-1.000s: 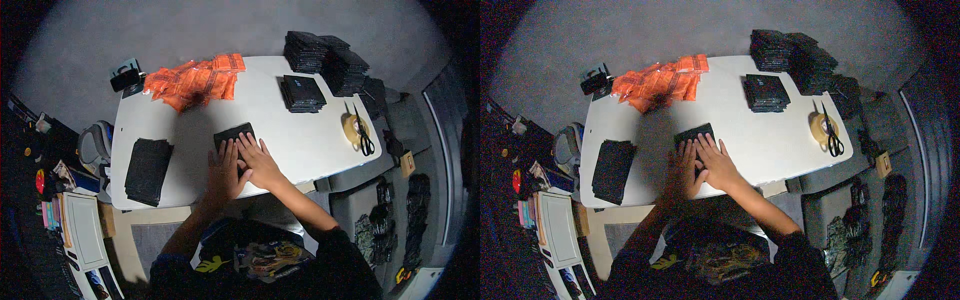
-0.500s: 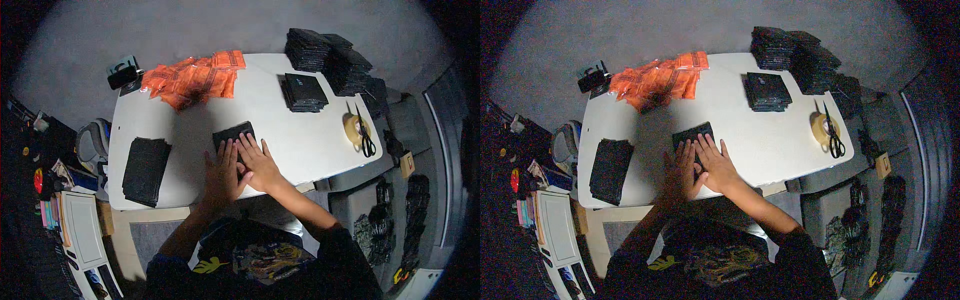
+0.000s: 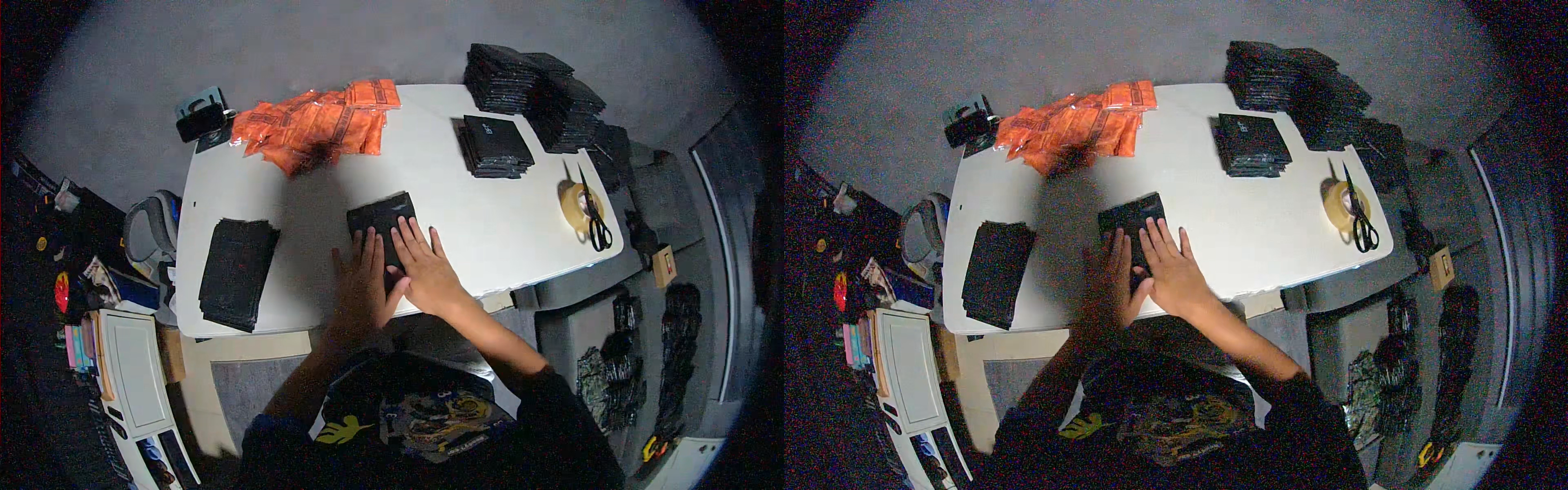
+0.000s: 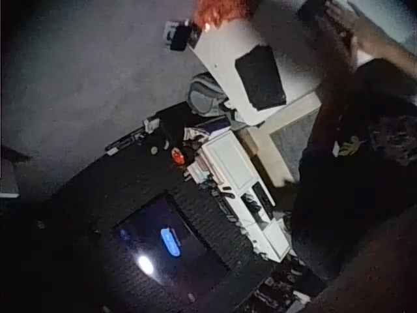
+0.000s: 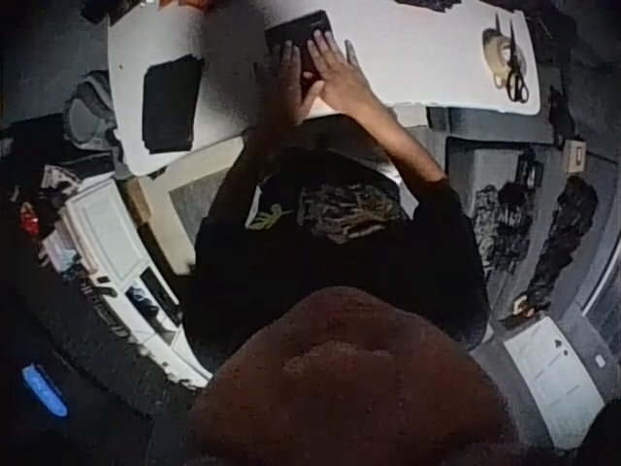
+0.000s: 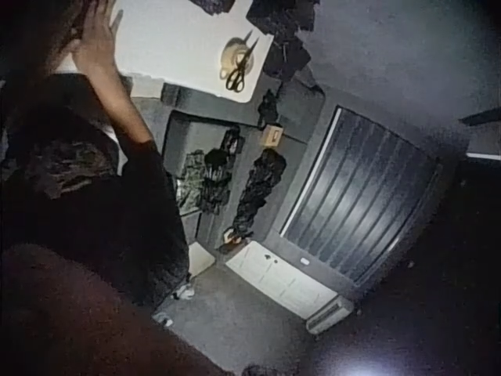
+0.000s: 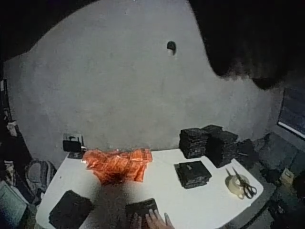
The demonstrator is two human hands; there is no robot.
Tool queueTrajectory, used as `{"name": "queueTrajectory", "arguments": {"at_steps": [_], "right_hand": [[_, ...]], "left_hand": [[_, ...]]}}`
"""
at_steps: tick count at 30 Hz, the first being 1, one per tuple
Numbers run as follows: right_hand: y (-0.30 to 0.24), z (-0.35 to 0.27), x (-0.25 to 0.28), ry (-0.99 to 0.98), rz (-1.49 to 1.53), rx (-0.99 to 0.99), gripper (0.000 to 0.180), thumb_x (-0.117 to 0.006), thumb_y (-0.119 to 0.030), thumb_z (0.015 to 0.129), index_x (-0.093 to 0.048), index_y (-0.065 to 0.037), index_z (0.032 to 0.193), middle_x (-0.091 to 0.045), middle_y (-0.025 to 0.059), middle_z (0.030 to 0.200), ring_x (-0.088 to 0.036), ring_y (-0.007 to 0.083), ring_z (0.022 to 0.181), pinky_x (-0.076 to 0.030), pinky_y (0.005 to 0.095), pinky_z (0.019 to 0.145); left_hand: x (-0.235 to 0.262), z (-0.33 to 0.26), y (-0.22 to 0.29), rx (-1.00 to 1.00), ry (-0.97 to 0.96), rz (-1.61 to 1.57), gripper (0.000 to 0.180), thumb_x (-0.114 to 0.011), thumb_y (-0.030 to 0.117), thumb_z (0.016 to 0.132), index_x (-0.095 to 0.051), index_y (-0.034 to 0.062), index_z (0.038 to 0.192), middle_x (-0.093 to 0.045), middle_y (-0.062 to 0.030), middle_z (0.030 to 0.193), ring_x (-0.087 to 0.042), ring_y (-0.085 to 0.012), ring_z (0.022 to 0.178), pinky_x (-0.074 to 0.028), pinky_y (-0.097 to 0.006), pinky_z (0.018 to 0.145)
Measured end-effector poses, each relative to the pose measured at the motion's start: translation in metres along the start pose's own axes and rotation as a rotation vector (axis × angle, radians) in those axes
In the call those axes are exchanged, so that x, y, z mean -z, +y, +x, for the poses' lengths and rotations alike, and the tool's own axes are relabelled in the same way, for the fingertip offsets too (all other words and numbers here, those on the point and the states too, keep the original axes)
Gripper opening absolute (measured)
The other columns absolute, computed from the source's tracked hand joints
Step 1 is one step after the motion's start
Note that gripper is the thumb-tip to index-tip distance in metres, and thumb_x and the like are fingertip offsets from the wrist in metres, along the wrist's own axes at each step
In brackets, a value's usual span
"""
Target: Place items into black poly mailers and seal them.
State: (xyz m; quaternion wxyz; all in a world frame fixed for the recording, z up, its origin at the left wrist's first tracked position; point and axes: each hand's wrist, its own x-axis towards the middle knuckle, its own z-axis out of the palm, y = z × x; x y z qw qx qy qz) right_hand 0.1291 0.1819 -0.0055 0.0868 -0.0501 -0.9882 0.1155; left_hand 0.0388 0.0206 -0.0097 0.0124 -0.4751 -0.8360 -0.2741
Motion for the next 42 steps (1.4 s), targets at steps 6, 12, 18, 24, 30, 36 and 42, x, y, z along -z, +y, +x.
{"name": "queueTrajectory", "arguments": {"at_steps": [6, 12, 18, 24, 30, 36, 42], "right_hand": [[-0.026, -0.029, 0.018, -0.011, 0.150, -0.003, 0.074, -0.052, -0.034, 0.106, -0.031, 0.002, 0.166, -0.022, 0.0245, 0.176, -0.018, 0.0403, 0.165, -0.013, 0.0615, 0.131], [-0.028, -0.037, 0.015, -0.037, 0.120, 0.001, 0.078, -0.053, -0.039, 0.104, -0.028, 0.000, 0.168, -0.022, 0.0230, 0.177, -0.017, 0.0371, 0.166, -0.011, 0.0594, 0.132], [-0.028, -0.035, 0.022, -0.056, 0.142, -0.019, 0.075, -0.054, -0.039, 0.104, -0.035, 0.001, 0.165, -0.025, 0.0249, 0.175, -0.020, 0.0393, 0.165, -0.012, 0.0605, 0.132], [-0.017, -0.012, 0.028, 0.002, 0.200, 0.011, 0.072, -0.056, -0.037, 0.104, -0.040, 0.003, 0.161, -0.025, 0.0282, 0.174, -0.019, 0.0460, 0.163, -0.015, 0.0631, 0.131], [-0.005, -0.003, 0.011, -0.009, 0.154, 0.012, 0.074, -0.053, -0.038, 0.105, -0.034, -0.001, 0.166, -0.023, 0.0246, 0.176, -0.018, 0.0432, 0.165, -0.014, 0.0618, 0.131], [-0.006, -0.003, 0.010, -0.041, 0.120, -0.006, 0.075, -0.054, -0.038, 0.104, -0.033, -0.002, 0.167, -0.022, 0.0235, 0.177, -0.018, 0.0421, 0.165, -0.014, 0.0612, 0.131], [-0.009, -0.002, 0.014, -0.067, 0.125, -0.034, 0.077, -0.056, -0.038, 0.104, -0.031, -0.004, 0.168, -0.022, 0.0219, 0.177, -0.018, 0.0421, 0.165, -0.013, 0.0630, 0.131]], "left_hand": [[0.011, -0.033, 0.024, -0.014, -0.061, 0.017, 0.097, -0.061, 0.057, 0.100, -0.029, -0.0101, 0.163, -0.029, -0.0296, 0.171, -0.029, -0.0477, 0.159, -0.015, -0.075, 0.124], [-0.001, -0.041, 0.019, -0.022, -0.051, 0.026, 0.099, -0.063, 0.059, 0.098, -0.031, -0.0092, 0.163, -0.030, -0.0291, 0.171, -0.030, -0.0452, 0.159, -0.017, -0.075, 0.124], [0.000, -0.037, 0.017, -0.035, -0.036, -0.036, 0.097, -0.063, 0.058, 0.098, -0.032, -0.0083, 0.162, -0.033, -0.0293, 0.169, -0.031, -0.0443, 0.158, -0.018, -0.075, 0.124], [0.002, -0.010, 0.016, -0.013, 0.001, -0.046, 0.094, -0.062, 0.055, 0.101, -0.031, -0.0085, 0.163, -0.031, -0.0310, 0.170, -0.029, -0.0453, 0.159, -0.018, -0.075, 0.123], [-0.003, 0.001, 0.007, 0.001, -0.023, -0.042, 0.095, -0.063, 0.056, 0.100, -0.030, -0.0080, 0.163, -0.029, -0.0295, 0.171, -0.027, -0.0448, 0.161, -0.018, -0.075, 0.124], [-0.010, -0.002, 0.005, 0.025, -0.022, -0.007, 0.096, -0.060, 0.060, 0.100, -0.031, -0.0055, 0.164, -0.029, -0.0278, 0.172, -0.028, -0.0432, 0.161, -0.016, -0.076, 0.123], [-0.004, 0.002, 0.007, 0.028, -0.051, 0.012, 0.095, -0.060, 0.060, 0.100, -0.033, -0.0044, 0.164, -0.031, -0.0264, 0.171, -0.029, -0.0415, 0.161, -0.015, -0.078, 0.122]]}}
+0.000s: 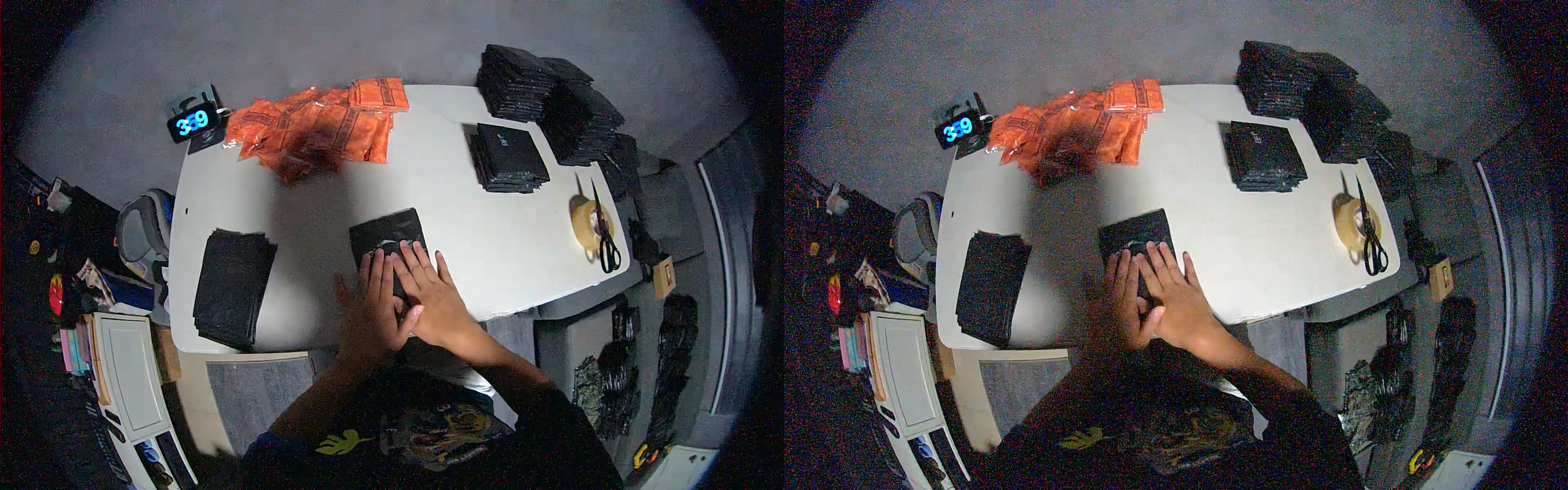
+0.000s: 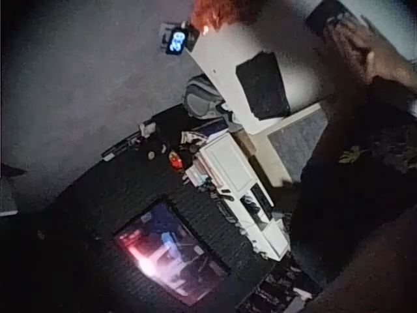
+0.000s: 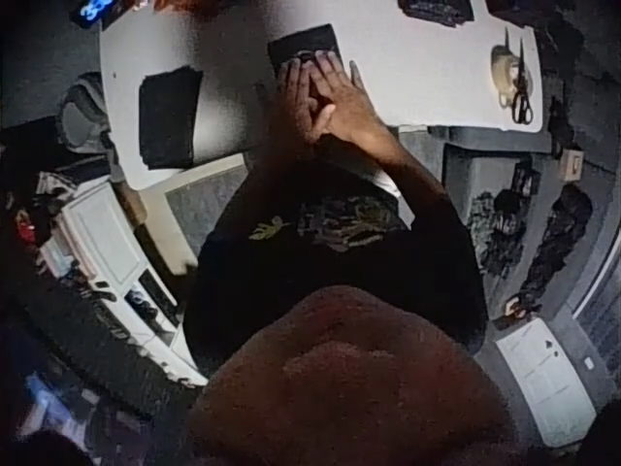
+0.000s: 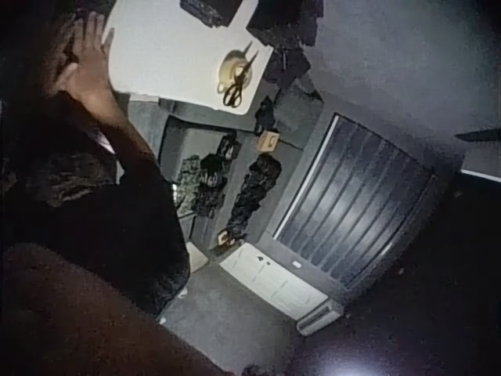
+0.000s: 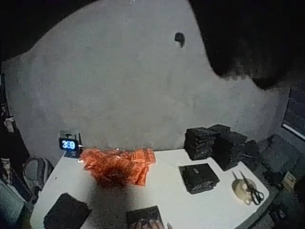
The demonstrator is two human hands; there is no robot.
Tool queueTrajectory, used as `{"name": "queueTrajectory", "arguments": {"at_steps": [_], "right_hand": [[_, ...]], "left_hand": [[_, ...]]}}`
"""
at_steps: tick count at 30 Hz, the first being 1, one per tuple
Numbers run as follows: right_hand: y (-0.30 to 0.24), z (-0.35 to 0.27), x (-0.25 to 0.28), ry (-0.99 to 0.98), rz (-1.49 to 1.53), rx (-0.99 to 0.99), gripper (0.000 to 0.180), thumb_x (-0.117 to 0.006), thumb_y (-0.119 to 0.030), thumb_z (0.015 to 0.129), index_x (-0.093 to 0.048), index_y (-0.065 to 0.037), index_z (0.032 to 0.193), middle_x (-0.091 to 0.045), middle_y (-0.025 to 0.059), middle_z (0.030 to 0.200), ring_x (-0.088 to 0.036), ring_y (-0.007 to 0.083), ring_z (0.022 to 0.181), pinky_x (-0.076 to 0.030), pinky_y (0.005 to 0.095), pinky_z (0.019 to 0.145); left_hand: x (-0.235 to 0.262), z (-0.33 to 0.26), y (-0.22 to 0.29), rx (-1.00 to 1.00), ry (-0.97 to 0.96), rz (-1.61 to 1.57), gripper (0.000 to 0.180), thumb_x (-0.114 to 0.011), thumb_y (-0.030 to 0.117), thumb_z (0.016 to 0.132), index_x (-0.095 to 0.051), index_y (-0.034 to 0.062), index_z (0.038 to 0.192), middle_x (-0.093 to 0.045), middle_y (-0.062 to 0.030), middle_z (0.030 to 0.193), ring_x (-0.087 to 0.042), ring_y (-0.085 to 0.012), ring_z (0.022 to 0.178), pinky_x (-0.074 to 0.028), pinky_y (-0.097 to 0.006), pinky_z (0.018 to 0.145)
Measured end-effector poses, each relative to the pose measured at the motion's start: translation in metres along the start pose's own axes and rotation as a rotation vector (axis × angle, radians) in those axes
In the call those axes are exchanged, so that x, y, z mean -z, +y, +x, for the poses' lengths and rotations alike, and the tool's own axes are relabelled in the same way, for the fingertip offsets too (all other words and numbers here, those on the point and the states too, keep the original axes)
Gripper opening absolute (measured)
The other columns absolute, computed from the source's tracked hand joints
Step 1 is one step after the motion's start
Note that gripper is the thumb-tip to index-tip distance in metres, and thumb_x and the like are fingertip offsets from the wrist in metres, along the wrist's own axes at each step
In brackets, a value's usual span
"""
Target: Place items into black poly mailers and seal them.
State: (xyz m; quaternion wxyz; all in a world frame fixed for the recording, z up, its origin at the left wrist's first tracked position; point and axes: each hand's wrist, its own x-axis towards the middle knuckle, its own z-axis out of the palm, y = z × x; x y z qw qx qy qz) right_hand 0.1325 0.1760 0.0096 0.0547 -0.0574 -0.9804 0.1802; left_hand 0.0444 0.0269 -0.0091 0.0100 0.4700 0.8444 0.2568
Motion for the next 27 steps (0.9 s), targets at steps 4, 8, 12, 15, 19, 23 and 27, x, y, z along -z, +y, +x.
{"name": "queueTrajectory", "arguments": {"at_steps": [4, 8, 12, 15, 19, 23, 27], "right_hand": [[-0.002, 0.001, 0.001, -0.016, -0.032, -0.014, 0.076, -0.056, -0.038, 0.104, -0.031, -0.004, 0.168, -0.023, 0.0218, 0.177, -0.018, 0.0416, 0.165, -0.013, 0.0644, 0.131], [0.006, 0.002, -0.004, -0.011, -0.022, -0.045, 0.084, -0.058, -0.043, 0.100, -0.029, -0.001, 0.168, -0.020, 0.0252, 0.177, -0.014, 0.0428, 0.165, -0.009, 0.0593, 0.133], [0.009, 0.009, 0.000, 0.065, 0.064, -0.146, 0.087, -0.065, -0.042, 0.099, -0.034, 0.006, 0.164, -0.026, 0.0330, 0.172, -0.028, 0.0469, 0.160, -0.023, 0.0535, 0.132], [0.007, 0.028, 0.018, 0.187, 0.284, -0.217, 0.084, -0.073, -0.039, 0.096, -0.041, 0.007, 0.159, -0.035, 0.0365, 0.166, -0.040, 0.0498, 0.152, -0.034, 0.0523, 0.126], [0.037, 0.057, 0.005, 0.389, 0.507, -0.330, 0.082, -0.088, -0.027, 0.089, -0.051, 0.010, 0.152, -0.065, 0.0251, 0.136, -0.069, 0.0315, 0.116, -0.055, 0.0388, 0.101], [0.084, 0.083, -0.007, 0.269, 0.875, -0.477, 0.071, -0.090, -0.032, 0.084, -0.066, 0.006, 0.139, -0.075, 0.0239, 0.121, -0.073, 0.0297, 0.103, -0.056, 0.0383, 0.099], [0.061, 0.085, 0.017, 0.073, 0.978, -0.461, 0.030, -0.089, -0.025, 0.087, -0.082, 0.000, 0.101, -0.079, 0.0061, 0.091, -0.068, 0.0137, 0.082, -0.055, 0.0322, 0.080]], "left_hand": [[0.009, 0.000, 0.005, 0.039, 0.002, -0.022, 0.095, -0.061, 0.060, 0.100, -0.033, -0.0058, 0.163, -0.031, -0.0270, 0.171, -0.029, -0.0410, 0.161, -0.015, -0.078, 0.122], [0.009, 0.001, 0.004, 0.076, 0.014, -0.014, 0.096, -0.064, 0.056, 0.100, -0.033, -0.0099, 0.161, -0.031, -0.0298, 0.170, -0.029, -0.0424, 0.160, -0.017, -0.074, 0.124], [0.011, 0.003, -0.001, 0.125, 0.039, 0.007, 0.093, -0.066, 0.050, 0.101, -0.032, -0.0133, 0.160, -0.032, -0.0335, 0.168, -0.033, -0.0465, 0.157, -0.020, -0.068, 0.127], [-0.003, 0.003, -0.021, 0.242, 0.148, -0.106, 0.085, -0.070, 0.038, 0.102, -0.033, -0.0129, 0.160, -0.034, -0.0359, 0.166, -0.037, -0.0508, 0.153, -0.024, -0.061, 0.129], [0.002, 0.023, -0.050, 0.309, 0.191, -0.452, 0.077, -0.075, 0.023, 0.099, -0.038, -0.0095, 0.159, -0.041, -0.0367, 0.161, -0.051, -0.0448, 0.144, -0.044, -0.050, 0.119], [0.005, 0.038, -0.067, 0.558, 0.163, -0.952, 0.078, -0.080, 0.020, 0.097, -0.040, -0.0091, 0.158, -0.058, -0.0319, 0.148, -0.065, -0.0352, 0.129, -0.055, -0.041, 0.105], [0.017, 0.040, -0.091, 0.509, 0.193, -0.871, 0.084, -0.083, 0.021, 0.095, -0.037, -0.0095, 0.159, -0.066, -0.0291, 0.139, -0.069, -0.0343, 0.121, -0.055, -0.041, 0.104]]}}
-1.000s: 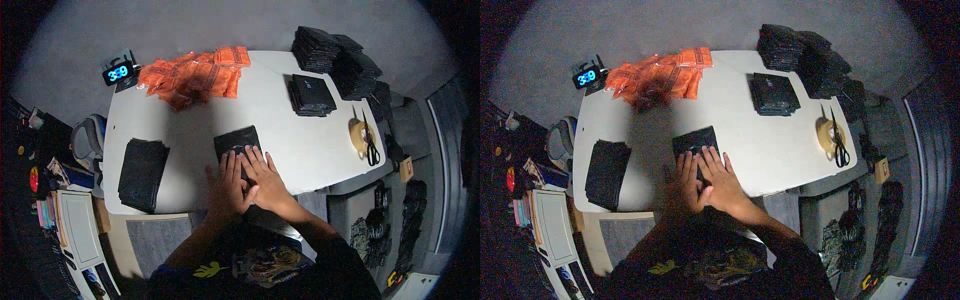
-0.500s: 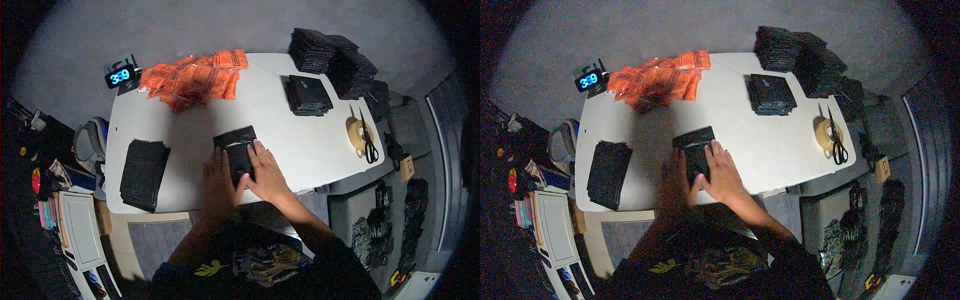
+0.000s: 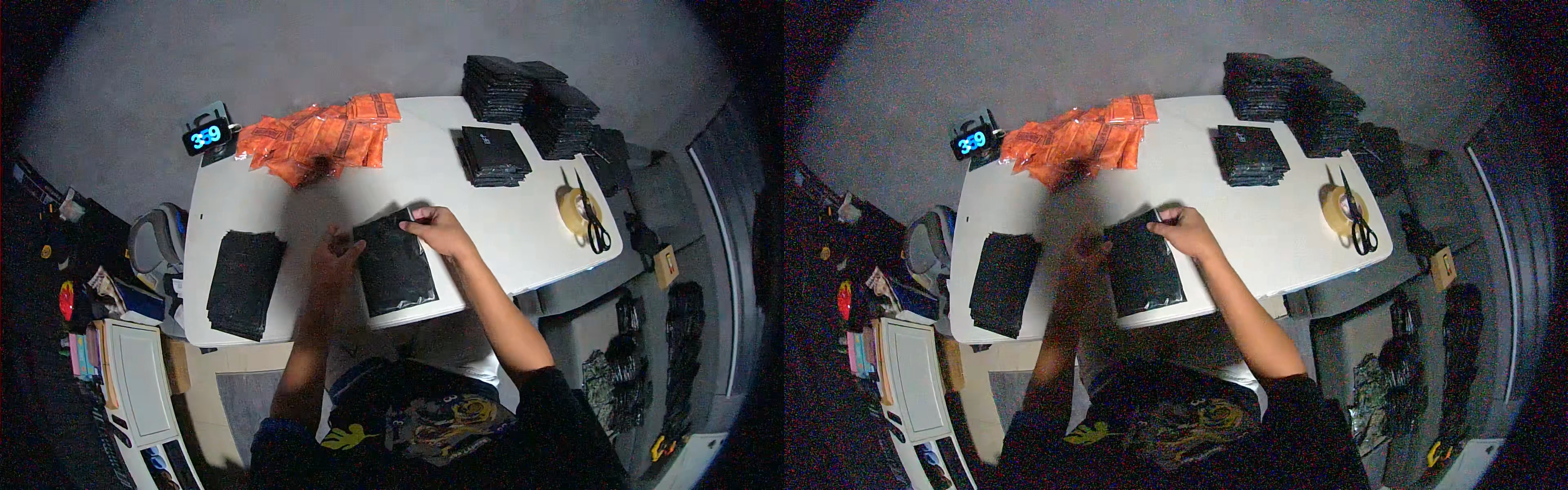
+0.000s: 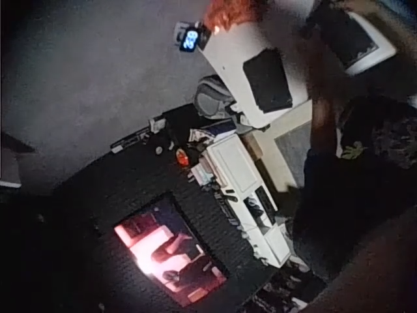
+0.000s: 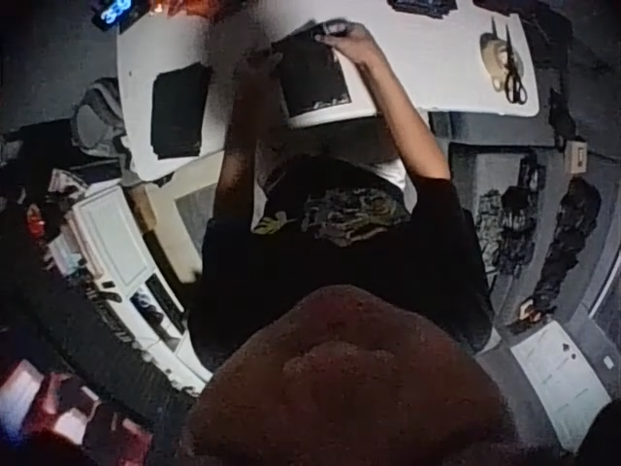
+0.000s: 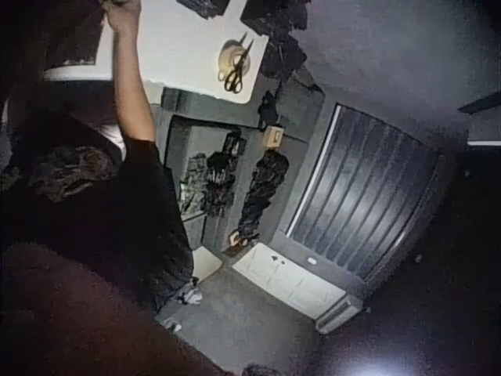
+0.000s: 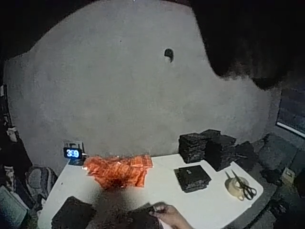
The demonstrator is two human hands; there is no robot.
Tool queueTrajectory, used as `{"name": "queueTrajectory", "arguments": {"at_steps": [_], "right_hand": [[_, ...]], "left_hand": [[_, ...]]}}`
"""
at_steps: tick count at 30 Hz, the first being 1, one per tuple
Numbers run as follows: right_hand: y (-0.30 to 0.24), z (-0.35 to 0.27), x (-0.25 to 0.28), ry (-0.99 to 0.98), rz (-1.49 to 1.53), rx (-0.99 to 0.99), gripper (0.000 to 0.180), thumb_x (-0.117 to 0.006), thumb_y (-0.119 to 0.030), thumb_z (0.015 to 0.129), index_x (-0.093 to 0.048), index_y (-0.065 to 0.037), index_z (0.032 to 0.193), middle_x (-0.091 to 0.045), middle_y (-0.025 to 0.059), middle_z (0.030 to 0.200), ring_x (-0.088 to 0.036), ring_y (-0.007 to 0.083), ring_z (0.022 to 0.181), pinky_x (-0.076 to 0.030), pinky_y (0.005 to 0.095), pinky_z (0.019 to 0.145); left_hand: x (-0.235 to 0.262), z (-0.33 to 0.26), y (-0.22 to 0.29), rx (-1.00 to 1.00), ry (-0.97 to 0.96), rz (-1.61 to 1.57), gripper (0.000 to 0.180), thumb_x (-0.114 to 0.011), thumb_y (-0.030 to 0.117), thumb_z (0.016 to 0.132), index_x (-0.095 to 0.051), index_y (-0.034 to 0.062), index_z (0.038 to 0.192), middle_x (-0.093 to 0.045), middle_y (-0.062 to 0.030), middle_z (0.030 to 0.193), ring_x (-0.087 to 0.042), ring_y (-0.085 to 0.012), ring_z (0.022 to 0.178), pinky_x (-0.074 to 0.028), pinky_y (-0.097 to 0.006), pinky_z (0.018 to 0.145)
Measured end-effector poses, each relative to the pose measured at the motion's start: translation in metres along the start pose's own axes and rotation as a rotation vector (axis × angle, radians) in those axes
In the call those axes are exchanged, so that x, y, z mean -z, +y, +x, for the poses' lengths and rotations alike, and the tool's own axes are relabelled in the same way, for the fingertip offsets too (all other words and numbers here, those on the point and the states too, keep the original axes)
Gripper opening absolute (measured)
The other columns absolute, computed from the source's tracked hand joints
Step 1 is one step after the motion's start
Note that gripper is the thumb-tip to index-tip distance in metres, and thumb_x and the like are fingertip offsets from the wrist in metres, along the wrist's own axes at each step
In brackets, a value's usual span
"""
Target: Place items into black poly mailers and seal them.
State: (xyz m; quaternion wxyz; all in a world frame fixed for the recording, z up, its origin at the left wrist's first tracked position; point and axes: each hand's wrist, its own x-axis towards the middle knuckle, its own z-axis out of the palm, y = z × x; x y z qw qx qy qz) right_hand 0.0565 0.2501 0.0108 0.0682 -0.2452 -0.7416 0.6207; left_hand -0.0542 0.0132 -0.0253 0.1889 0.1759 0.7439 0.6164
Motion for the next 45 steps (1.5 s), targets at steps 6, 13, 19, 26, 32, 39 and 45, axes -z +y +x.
{"name": "queueTrajectory", "arguments": {"at_steps": [6, 13, 19, 26, 32, 39, 45], "right_hand": [[-0.031, -0.013, 0.014, 0.039, 0.086, 0.310, 0.019, -0.079, -0.016, 0.099, -0.069, -0.009, 0.085, -0.060, -0.0091, 0.080, -0.048, 0.0034, 0.072, -0.039, 0.0242, 0.066], [-0.084, -0.055, 0.044, 0.129, 0.095, 0.398, 0.012, -0.077, -0.010, 0.098, -0.068, -0.007, 0.092, -0.061, -0.0062, 0.082, -0.055, 0.0041, 0.080, -0.044, 0.0236, 0.074], [-0.036, -0.129, 0.042, -0.160, -0.394, 0.524, 0.019, -0.084, -0.006, 0.086, -0.076, -0.006, 0.103, -0.075, 0.0079, 0.101, -0.071, 0.0209, 0.100, -0.055, 0.0359, 0.091], [-0.032, -0.093, 0.025, -0.043, -0.554, 0.453, 0.036, -0.082, -0.016, 0.090, -0.073, -0.006, 0.123, -0.072, 0.0158, 0.128, -0.071, 0.0326, 0.112, -0.056, 0.0429, 0.098], [-0.010, -0.033, -0.007, -0.048, -0.959, 0.495, 0.071, -0.068, -0.023, 0.099, -0.042, -0.004, 0.162, -0.030, 0.0213, 0.174, -0.031, 0.0422, 0.160, -0.032, 0.0580, 0.128], [0.002, -0.033, -0.011, -0.162, -1.154, 0.402, 0.087, -0.055, -0.039, 0.103, -0.016, 0.000, 0.170, -0.014, 0.0205, 0.179, -0.010, 0.0402, 0.167, -0.014, 0.0613, 0.133], [0.007, -0.034, -0.011, -0.159, -1.207, 0.423, 0.085, -0.050, -0.048, 0.107, -0.019, 0.001, 0.170, -0.013, 0.0205, 0.179, -0.009, 0.0401, 0.166, -0.012, 0.0626, 0.133]], "left_hand": [[0.007, 0.021, 0.036, 0.133, -0.122, 0.140, 0.057, -0.084, 0.026, 0.095, -0.066, -0.0088, 0.136, -0.076, -0.0206, 0.123, -0.070, -0.0249, 0.117, -0.057, -0.039, 0.097], [0.008, 0.010, 0.094, -0.439, -0.012, 0.139, 0.027, -0.082, 0.023, 0.096, -0.075, 0.0017, 0.112, -0.077, -0.0148, 0.110, -0.072, -0.0284, 0.104, -0.055, -0.042, 0.099], [0.039, -0.069, 0.070, -0.671, -0.361, 0.497, 0.028, -0.083, 0.019, 0.092, -0.074, 0.0090, 0.116, -0.073, -0.0131, 0.123, -0.065, -0.0362, 0.120, -0.052, -0.049, 0.108], [-0.003, -0.045, 0.062, -0.649, -0.298, 0.705, 0.042, -0.074, 0.025, 0.099, -0.065, 0.0037, 0.135, -0.061, -0.0221, 0.143, -0.055, -0.0428, 0.135, -0.046, -0.052, 0.116], [-0.044, -0.002, 0.050, -0.770, -0.248, 1.003, 0.073, -0.063, 0.036, 0.106, -0.038, -0.0031, 0.162, -0.040, -0.0246, 0.168, -0.035, -0.0449, 0.157, -0.028, -0.056, 0.128], [-0.047, -0.002, 0.028, -0.756, -0.278, 0.934, 0.086, -0.063, 0.050, 0.103, -0.036, -0.0067, 0.161, -0.037, -0.0257, 0.167, -0.034, -0.0461, 0.156, -0.025, -0.068, 0.125], [-0.047, -0.001, 0.032, -0.769, -0.277, 1.014, 0.091, -0.064, 0.054, 0.100, -0.034, -0.0063, 0.162, -0.036, -0.0251, 0.169, -0.034, -0.0452, 0.157, -0.024, -0.070, 0.124]]}}
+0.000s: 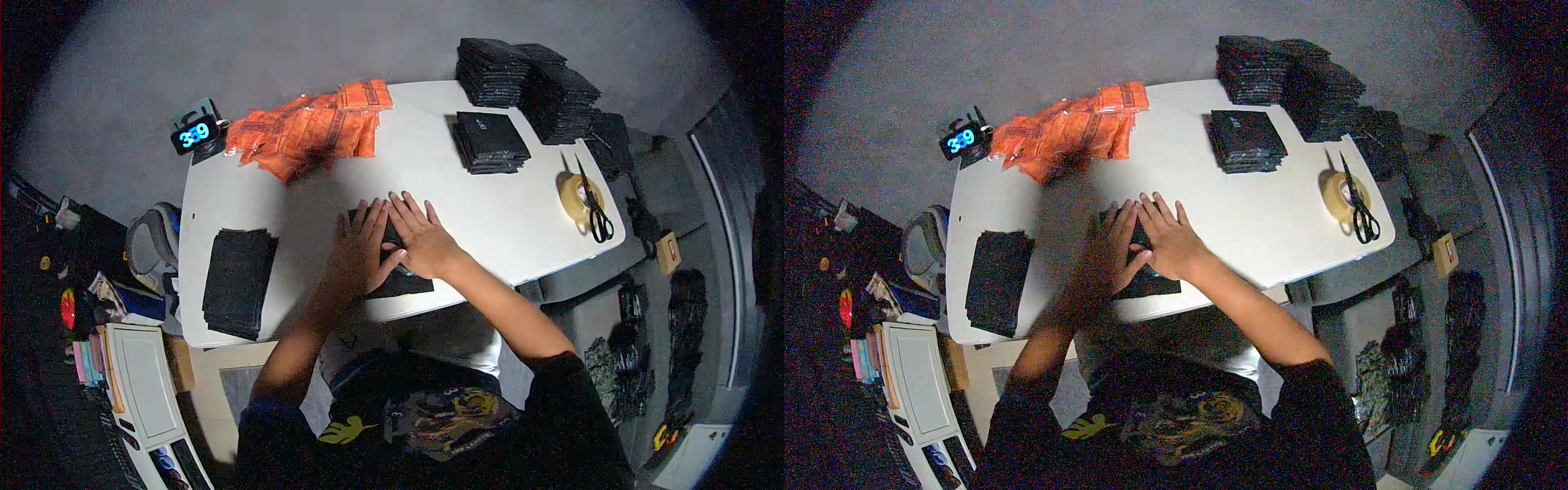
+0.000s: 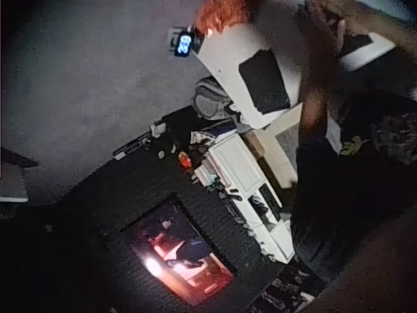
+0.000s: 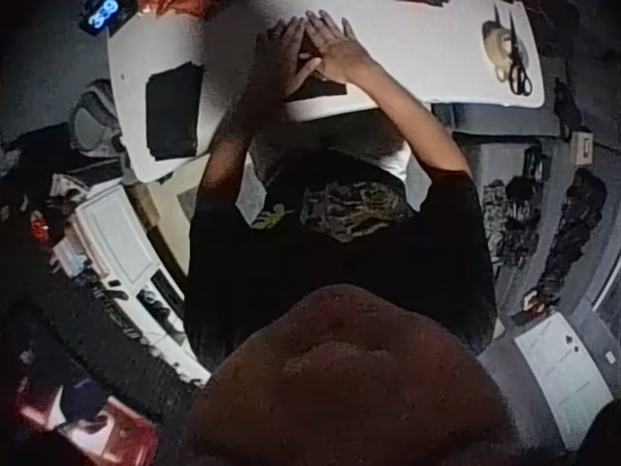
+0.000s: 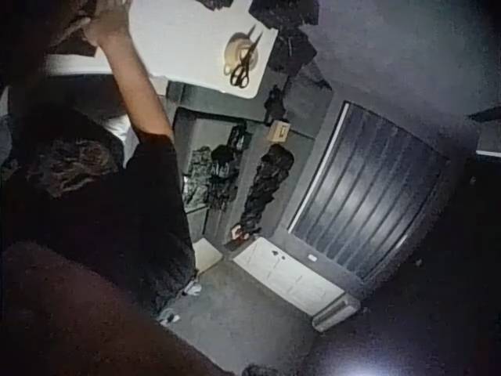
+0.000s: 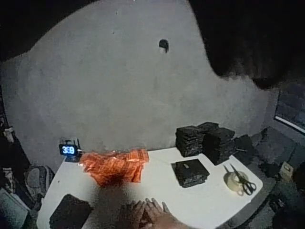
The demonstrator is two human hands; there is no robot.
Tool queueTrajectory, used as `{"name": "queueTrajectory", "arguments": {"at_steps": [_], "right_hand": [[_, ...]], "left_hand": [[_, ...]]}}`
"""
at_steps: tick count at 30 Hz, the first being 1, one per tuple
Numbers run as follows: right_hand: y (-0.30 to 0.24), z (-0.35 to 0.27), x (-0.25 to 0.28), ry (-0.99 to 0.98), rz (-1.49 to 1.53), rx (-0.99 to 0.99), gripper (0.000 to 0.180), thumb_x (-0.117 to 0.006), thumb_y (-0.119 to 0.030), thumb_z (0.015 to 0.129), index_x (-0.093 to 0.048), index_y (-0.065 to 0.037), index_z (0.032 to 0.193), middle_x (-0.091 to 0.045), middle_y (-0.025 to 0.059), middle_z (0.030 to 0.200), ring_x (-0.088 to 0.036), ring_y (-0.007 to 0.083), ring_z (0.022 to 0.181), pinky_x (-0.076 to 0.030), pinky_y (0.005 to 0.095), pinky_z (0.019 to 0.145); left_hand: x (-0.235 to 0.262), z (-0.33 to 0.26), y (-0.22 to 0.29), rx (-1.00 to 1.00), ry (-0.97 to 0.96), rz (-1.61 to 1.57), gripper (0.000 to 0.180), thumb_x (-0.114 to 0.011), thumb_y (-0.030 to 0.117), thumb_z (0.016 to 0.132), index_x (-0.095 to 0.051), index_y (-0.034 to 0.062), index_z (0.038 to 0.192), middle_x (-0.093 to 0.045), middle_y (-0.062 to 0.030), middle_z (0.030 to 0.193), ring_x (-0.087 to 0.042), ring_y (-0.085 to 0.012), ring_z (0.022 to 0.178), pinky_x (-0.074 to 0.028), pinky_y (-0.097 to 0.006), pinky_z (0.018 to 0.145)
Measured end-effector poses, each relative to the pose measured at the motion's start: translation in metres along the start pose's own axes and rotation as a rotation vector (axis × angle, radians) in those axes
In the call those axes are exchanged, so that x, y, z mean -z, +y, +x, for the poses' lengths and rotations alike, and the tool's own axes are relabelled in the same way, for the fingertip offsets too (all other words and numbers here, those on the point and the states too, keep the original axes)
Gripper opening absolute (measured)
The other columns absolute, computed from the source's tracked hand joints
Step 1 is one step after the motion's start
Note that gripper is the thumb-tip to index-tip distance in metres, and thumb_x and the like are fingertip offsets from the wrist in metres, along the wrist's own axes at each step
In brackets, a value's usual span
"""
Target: Place items into black poly mailers and seal them.
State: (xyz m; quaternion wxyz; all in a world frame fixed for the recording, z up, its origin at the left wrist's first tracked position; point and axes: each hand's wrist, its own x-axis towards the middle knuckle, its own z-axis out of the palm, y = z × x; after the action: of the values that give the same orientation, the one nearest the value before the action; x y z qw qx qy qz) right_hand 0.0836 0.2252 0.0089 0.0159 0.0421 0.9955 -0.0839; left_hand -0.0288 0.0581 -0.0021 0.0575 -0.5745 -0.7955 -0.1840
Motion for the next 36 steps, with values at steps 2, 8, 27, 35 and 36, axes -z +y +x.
{"name": "queueTrajectory", "arguments": {"at_steps": [2, 8, 27, 35, 36], "right_hand": [[-0.002, -0.003, -0.002, -0.002, -0.001, -0.009, 0.086, -0.052, -0.044, 0.106, -0.017, 0.001, 0.170, -0.011, 0.0206, 0.180, -0.007, 0.0398, 0.167, -0.011, 0.0633, 0.132], [-0.010, -0.014, 0.000, 0.001, -0.026, 0.004, 0.085, -0.051, -0.042, 0.106, -0.015, 0.000, 0.171, -0.010, 0.0206, 0.180, -0.005, 0.0398, 0.167, -0.008, 0.0651, 0.132], [-0.032, -0.091, -0.008, 0.081, -0.060, 0.105, 0.088, -0.045, -0.070, 0.104, -0.034, -0.013, 0.169, -0.022, 0.0197, 0.178, -0.011, 0.0423, 0.166, -0.006, 0.0688, 0.130], [-0.035, -0.115, 0.009, 0.084, -0.072, 0.182, 0.112, -0.082, -0.060, 0.080, -0.036, -0.007, 0.167, -0.026, 0.0254, 0.175, -0.015, 0.0426, 0.165, -0.011, 0.0687, 0.130], [-0.037, -0.117, 0.004, 0.141, -0.040, 0.224, 0.109, -0.088, -0.048, 0.076, -0.039, -0.005, 0.164, -0.030, 0.0248, 0.173, -0.020, 0.0415, 0.164, -0.016, 0.0665, 0.130]], "left_hand": [[0.001, -0.001, 0.002, 0.007, -0.027, 0.012, 0.093, -0.065, 0.056, 0.099, -0.035, -0.0062, 0.162, -0.037, -0.0250, 0.169, -0.034, -0.0450, 0.156, -0.024, -0.070, 0.124], [0.003, -0.010, 0.006, -0.014, 0.005, 0.005, 0.097, -0.066, 0.060, 0.097, -0.034, -0.0051, 0.162, -0.036, -0.0264, 0.169, -0.033, -0.0449, 0.157, -0.024, -0.071, 0.124], [0.009, -0.060, 0.016, -0.057, -0.047, 0.140, 0.095, -0.064, 0.060, 0.100, -0.033, -0.0022, 0.165, -0.033, -0.0223, 0.172, -0.026, -0.0420, 0.162, -0.022, -0.064, 0.128], [0.016, -0.114, 0.038, -0.246, -0.048, -0.017, 0.086, -0.083, 0.030, 0.087, -0.044, 0.0073, 0.161, -0.042, -0.0167, 0.169, -0.035, -0.0386, 0.159, -0.031, -0.055, 0.129], [0.009, -0.115, 0.034, -0.245, -0.038, -0.009, 0.086, -0.083, 0.030, 0.087, -0.044, 0.0073, 0.161, -0.042, -0.0167, 0.169, -0.035, -0.0386, 0.159, -0.031, -0.055, 0.129]]}}
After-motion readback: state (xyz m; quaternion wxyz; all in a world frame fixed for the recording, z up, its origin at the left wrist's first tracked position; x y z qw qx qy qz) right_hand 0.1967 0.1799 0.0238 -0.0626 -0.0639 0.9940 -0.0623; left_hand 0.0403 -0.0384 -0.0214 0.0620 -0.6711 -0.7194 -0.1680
